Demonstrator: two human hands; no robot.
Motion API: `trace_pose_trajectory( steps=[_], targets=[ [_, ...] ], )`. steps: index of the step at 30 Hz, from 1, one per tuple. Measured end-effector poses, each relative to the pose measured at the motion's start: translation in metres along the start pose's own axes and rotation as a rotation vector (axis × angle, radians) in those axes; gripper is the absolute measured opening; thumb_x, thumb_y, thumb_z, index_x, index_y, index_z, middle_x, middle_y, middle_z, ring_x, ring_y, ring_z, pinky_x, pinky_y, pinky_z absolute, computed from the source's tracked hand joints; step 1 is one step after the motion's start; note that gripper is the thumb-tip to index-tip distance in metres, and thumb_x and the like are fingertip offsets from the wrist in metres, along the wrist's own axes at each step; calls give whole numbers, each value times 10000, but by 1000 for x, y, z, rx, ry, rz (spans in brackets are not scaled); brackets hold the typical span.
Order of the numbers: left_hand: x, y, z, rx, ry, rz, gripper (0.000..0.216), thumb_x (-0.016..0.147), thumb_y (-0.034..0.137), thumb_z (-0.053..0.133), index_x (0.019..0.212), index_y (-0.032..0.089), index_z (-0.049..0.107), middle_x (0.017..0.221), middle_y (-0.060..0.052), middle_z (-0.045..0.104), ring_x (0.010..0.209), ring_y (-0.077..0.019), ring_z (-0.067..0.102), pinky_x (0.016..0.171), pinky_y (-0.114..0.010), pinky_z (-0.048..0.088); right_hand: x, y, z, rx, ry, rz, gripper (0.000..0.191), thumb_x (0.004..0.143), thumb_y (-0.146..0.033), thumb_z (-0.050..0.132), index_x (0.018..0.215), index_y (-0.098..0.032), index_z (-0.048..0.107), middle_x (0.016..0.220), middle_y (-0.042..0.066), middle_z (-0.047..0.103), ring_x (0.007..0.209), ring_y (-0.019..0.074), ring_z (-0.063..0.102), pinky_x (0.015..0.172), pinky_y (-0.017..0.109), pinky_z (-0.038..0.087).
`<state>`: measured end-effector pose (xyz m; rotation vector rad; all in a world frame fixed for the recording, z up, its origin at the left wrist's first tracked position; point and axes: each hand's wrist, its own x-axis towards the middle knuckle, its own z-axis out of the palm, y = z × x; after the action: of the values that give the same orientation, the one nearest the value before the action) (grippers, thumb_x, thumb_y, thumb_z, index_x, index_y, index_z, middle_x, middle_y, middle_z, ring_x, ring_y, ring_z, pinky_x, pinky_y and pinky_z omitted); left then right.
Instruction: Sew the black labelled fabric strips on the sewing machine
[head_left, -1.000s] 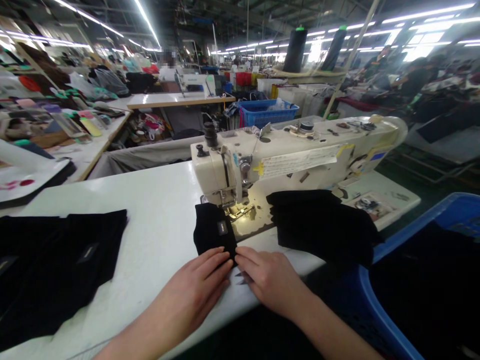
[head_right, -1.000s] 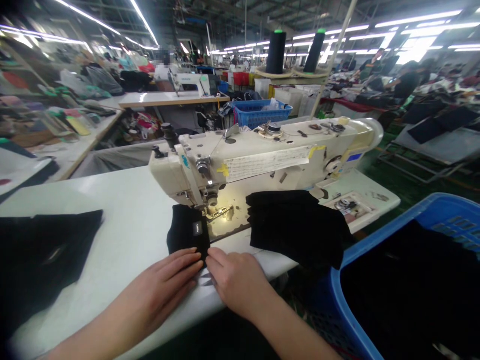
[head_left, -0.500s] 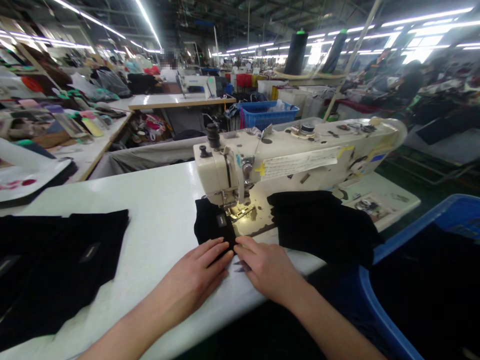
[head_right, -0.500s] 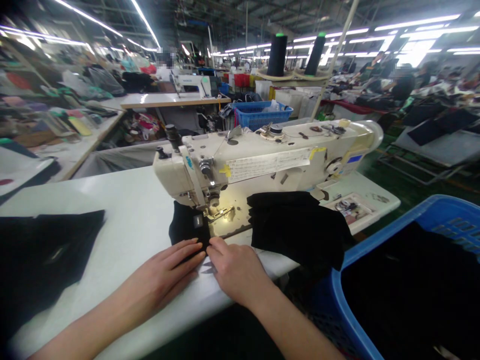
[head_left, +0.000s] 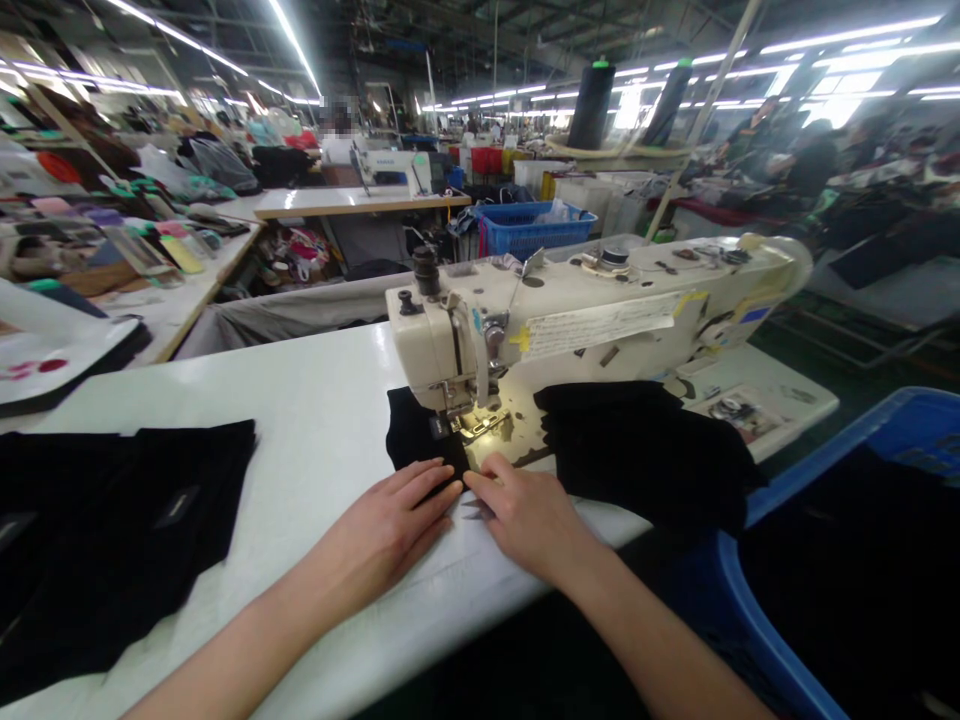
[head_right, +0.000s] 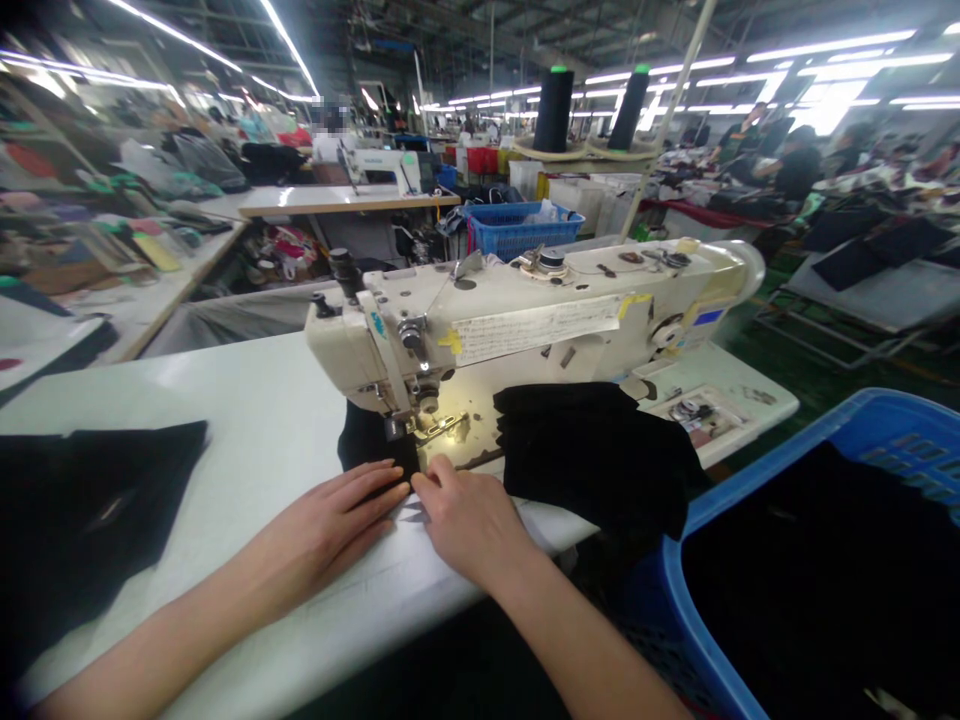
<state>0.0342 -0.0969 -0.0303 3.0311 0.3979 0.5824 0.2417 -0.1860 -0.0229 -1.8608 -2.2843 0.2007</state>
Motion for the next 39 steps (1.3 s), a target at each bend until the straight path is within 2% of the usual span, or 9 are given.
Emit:
trace_pose_trajectory(
  steps=[7, 15, 25, 32, 39],
  targets=[
    [2, -10, 2, -9, -7, -14, 353, 1046, 296, 440, 1283, 187, 679, 1288, -134, 683, 1239, -278, 631, 1013, -433, 581, 9, -1, -1, -29, 4, 14, 216, 983, -190, 516, 1167, -214, 625, 1058, 49, 641, 784, 185, 678, 607, 275, 468],
    [7, -18, 0, -26, -19, -39, 366, 1045, 316, 433, 1267, 177, 688, 1285, -150, 677, 1215, -285, 641, 1009, -453, 581, 14, -3, -3, -47, 1, 28, 282, 1020, -185, 450, 1268, -209, 583, 1050, 67, 642, 772, 190, 684, 614, 284, 496],
    [15, -30, 0, -20, -39, -51, 355, 1046, 325, 440, 1232, 179, 705, 1293, -143, 665, 1211, -272, 640, 1010, -431, 580, -9, -9, 8, -48, 28, 26, 286, 996, -174, 476, 1260, -209, 578, 1204, 92, 643, 762, 181, 700, 604, 280, 504],
    [18, -39, 1, 2, -54, -60, 366, 1054, 313, 414, 1237, 162, 693, 1291, -156, 647, 1172, -267, 647, 997, -447, 583, -19, -9, 14, -11, 73, 16, 227, 950, -144, 526, 1154, -206, 602, 1222, 65, 648, 728, 170, 686, 572, 279, 478],
    [24, -45, -1, 2, -90, -83, 368, 1055, 312, 400, 1204, 166, 703, 1293, -155, 638, 1180, -270, 639, 997, -444, 581, -18, -8, 15, -15, 93, 18, 221, 945, -138, 527, 1140, -214, 600, 1217, 55, 652, 723, 179, 686, 558, 289, 466]
  ],
)
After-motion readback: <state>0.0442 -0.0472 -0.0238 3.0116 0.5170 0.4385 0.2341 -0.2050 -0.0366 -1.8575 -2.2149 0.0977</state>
